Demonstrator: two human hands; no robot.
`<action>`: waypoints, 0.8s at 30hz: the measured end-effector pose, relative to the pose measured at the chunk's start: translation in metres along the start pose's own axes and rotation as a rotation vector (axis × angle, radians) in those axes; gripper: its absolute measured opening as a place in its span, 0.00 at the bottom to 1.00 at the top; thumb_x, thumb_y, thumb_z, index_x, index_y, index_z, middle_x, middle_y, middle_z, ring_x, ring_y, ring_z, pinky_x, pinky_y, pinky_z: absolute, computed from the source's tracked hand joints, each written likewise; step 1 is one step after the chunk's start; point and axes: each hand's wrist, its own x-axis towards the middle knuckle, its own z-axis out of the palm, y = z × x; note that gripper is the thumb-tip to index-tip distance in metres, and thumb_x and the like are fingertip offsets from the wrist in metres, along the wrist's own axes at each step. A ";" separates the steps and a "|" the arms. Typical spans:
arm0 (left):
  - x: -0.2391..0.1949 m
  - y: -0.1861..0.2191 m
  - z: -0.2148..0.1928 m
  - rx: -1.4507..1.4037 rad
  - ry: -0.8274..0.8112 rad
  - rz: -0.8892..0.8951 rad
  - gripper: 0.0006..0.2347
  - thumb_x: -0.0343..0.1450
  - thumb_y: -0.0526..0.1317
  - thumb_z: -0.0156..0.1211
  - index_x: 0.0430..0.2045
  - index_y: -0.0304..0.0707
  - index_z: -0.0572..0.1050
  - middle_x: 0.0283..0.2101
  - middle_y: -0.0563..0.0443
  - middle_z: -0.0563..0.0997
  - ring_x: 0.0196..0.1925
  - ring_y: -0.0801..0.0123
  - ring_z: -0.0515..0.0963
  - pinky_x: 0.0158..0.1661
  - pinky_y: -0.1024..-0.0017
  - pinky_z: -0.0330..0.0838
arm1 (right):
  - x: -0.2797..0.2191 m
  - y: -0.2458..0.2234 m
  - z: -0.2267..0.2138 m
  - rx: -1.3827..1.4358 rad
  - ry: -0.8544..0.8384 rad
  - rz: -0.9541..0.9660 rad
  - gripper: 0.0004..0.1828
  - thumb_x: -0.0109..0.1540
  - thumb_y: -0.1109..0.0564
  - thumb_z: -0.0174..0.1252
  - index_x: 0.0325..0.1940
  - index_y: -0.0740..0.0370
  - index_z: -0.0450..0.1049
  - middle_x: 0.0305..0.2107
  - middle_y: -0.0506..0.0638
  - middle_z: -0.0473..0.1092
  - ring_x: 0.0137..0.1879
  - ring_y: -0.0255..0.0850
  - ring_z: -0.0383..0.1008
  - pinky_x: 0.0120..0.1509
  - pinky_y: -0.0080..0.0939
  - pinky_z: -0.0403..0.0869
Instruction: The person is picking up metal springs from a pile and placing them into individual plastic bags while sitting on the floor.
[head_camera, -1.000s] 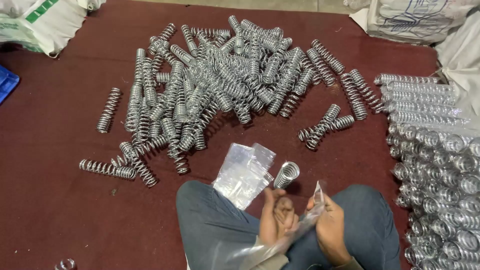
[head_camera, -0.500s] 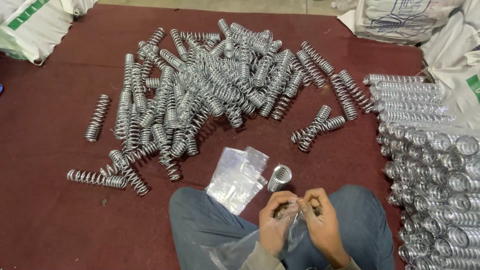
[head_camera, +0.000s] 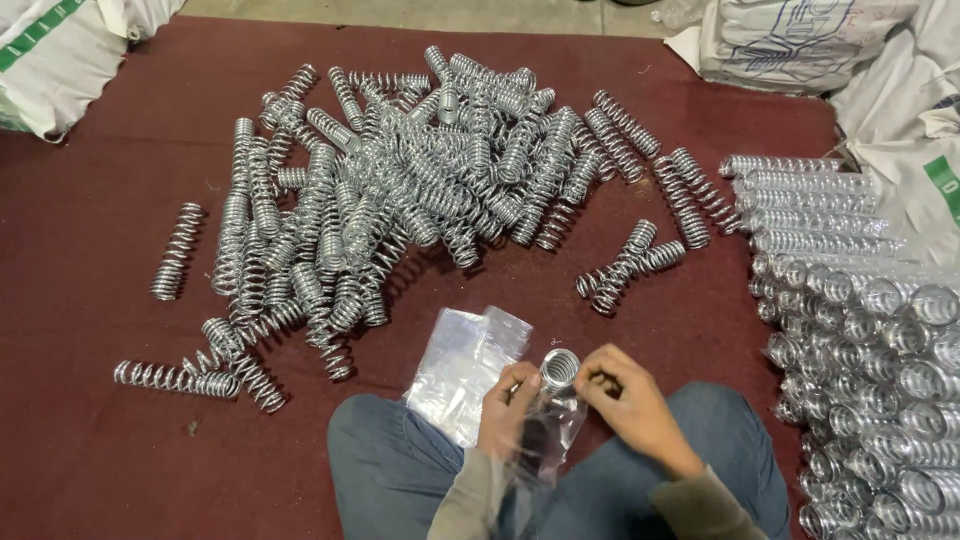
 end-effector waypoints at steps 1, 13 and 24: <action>0.006 0.002 0.002 -0.001 -0.003 -0.002 0.08 0.72 0.45 0.61 0.27 0.42 0.79 0.41 0.54 0.75 0.47 0.69 0.75 0.56 0.70 0.66 | 0.013 0.002 -0.004 0.000 0.002 0.002 0.04 0.62 0.59 0.63 0.31 0.57 0.80 0.34 0.43 0.71 0.33 0.31 0.67 0.40 0.31 0.66; 0.057 -0.053 0.002 0.525 0.040 -0.309 0.09 0.74 0.48 0.58 0.38 0.46 0.78 0.39 0.39 0.83 0.49 0.49 0.84 0.50 0.56 0.76 | 0.070 0.129 0.047 0.308 -0.060 0.446 0.13 0.66 0.55 0.54 0.38 0.65 0.81 0.19 0.53 0.68 0.23 0.40 0.68 0.23 0.36 0.66; 0.068 -0.221 -0.035 0.739 0.183 -0.434 0.09 0.69 0.48 0.51 0.27 0.45 0.69 0.41 0.46 0.76 0.44 0.52 0.76 0.50 0.57 0.67 | 0.066 0.249 0.092 -0.206 -0.012 0.328 0.21 0.54 0.58 0.57 0.50 0.48 0.83 0.51 0.44 0.81 0.61 0.38 0.78 0.59 0.42 0.73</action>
